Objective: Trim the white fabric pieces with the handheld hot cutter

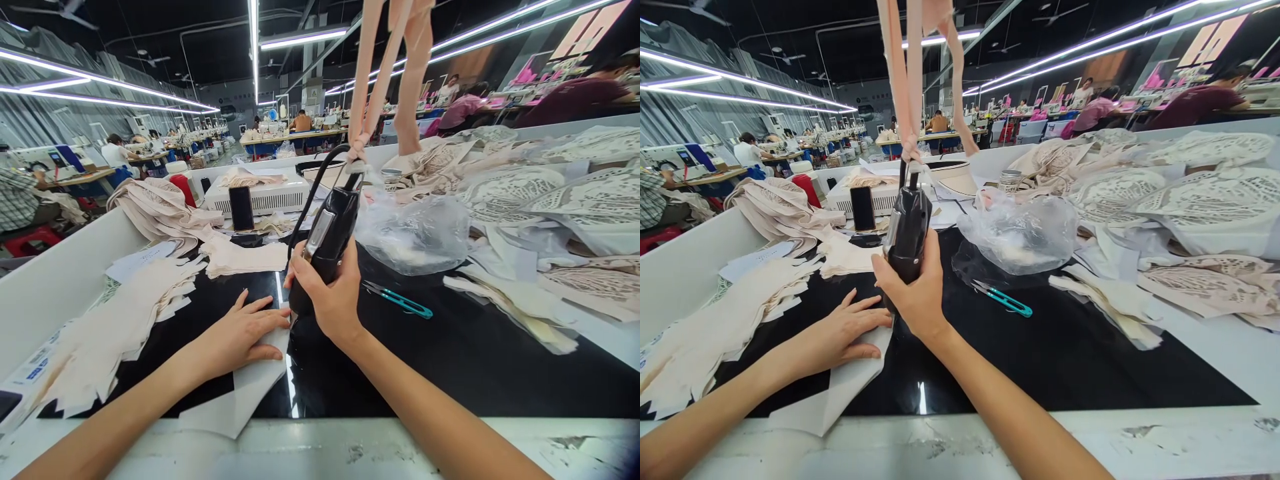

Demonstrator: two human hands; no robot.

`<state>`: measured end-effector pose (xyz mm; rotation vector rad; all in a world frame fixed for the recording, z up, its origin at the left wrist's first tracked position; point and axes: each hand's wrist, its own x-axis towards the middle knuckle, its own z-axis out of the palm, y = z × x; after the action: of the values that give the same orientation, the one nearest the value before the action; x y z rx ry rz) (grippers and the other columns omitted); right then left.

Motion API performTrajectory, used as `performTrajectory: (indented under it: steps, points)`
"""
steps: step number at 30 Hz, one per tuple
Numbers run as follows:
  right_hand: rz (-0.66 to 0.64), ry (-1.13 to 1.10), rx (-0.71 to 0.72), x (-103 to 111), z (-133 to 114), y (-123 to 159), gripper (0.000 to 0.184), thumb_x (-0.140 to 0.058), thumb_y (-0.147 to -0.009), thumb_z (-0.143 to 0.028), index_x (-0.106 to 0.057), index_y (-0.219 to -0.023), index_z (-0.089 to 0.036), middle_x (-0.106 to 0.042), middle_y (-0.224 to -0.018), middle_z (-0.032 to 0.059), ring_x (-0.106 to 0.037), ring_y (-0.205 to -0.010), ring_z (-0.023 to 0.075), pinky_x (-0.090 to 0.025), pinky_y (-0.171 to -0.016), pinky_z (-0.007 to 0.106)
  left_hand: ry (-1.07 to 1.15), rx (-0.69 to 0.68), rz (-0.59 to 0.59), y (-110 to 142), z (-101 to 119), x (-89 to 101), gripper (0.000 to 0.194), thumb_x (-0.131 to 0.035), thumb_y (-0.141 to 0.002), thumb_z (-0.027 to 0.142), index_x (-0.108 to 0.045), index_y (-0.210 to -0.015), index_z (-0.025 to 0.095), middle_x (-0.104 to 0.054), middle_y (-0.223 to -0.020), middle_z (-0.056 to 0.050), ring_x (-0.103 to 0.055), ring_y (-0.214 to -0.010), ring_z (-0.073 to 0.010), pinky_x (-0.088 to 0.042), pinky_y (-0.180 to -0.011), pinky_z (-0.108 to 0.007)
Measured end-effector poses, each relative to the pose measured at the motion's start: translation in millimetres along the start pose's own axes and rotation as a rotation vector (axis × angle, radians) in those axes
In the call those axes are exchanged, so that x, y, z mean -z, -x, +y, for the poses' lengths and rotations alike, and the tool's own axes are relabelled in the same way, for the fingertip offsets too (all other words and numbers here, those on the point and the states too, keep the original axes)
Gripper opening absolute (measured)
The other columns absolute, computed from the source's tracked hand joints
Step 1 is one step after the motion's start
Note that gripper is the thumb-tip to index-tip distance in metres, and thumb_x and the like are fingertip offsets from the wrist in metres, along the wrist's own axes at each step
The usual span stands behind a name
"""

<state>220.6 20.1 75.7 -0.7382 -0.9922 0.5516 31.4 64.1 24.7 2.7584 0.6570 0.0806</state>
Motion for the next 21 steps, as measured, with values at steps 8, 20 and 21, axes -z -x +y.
performTrajectory:
  steps: [8,20,21]
  points:
    - [-0.009,0.001,-0.002,-2,3,2,0.038,-0.086,-0.081,-0.031,-0.054,-0.102,-0.029,-0.067,-0.082,-0.0074,-0.063,-0.053,0.0116,-0.061,-0.049,0.028,0.037,0.012,-0.013,-1,0,1.8,0.046,-0.075,-0.107,0.048,-0.066,-0.149,0.031,-0.065,-0.16,-0.011,-0.04,-0.166,-0.0379,-0.018,-0.134,-0.077]
    - [-0.026,-0.022,-0.028,0,-1,10,0.038,-0.085,-0.083,-0.032,-0.053,-0.105,-0.029,-0.066,-0.083,-0.0086,-0.062,-0.055,0.0108,-0.06,-0.051,0.027,0.065,0.028,-0.03,-2,4,6.2,0.043,-0.079,-0.105,0.041,-0.066,-0.145,0.032,-0.067,-0.157,-0.009,-0.04,-0.166,-0.0369,-0.018,-0.132,-0.081]
    - [-0.031,-0.018,-0.029,0,-1,12,0.039,-0.085,-0.083,-0.032,-0.054,-0.107,-0.029,-0.066,-0.084,-0.0082,-0.062,-0.058,0.0111,-0.06,-0.053,0.027,0.067,0.028,-0.031,-2,5,7.0,0.042,-0.079,-0.105,0.041,-0.066,-0.144,0.032,-0.067,-0.157,-0.009,-0.04,-0.165,-0.0366,-0.018,-0.132,-0.081]
